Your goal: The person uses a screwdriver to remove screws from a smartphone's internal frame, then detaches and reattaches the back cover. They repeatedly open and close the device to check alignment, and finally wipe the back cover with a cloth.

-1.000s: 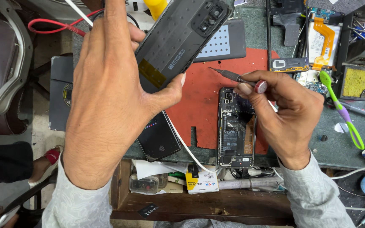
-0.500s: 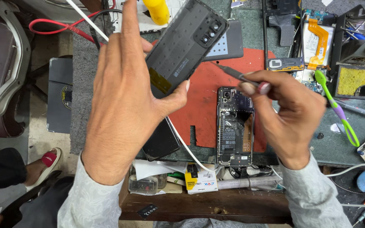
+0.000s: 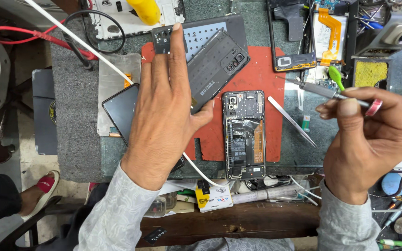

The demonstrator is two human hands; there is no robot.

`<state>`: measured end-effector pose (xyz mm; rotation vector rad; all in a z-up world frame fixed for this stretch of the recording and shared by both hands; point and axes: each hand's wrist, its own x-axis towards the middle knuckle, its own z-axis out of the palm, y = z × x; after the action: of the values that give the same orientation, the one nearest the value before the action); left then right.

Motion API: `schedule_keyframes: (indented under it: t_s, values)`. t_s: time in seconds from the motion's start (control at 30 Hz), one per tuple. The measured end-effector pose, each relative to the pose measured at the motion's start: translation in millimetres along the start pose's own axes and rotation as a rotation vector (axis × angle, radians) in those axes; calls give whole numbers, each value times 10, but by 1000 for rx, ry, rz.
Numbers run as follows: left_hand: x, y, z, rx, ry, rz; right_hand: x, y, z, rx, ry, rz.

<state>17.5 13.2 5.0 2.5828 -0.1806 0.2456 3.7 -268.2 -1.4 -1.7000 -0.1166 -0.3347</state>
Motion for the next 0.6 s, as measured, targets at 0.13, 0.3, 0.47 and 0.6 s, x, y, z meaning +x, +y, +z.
schedule_keyframes:
  t_s: [0.13, 0.3, 0.47, 0.6]
  values:
    - [-29, 67, -67, -19, 5, -6, -96, -4, 5, 96, 25, 52]
    - [-196, 235, -165, -210, 48, 36, -278, -29, 3, 211, 21, 126]
    - [-402, 422, -97, -430, -36, -75, -481, -6, -57, 297, 8, 249]
    - [-486, 478, -37, -502, -33, -82, -604, 5, -103, 358, 4, 320]
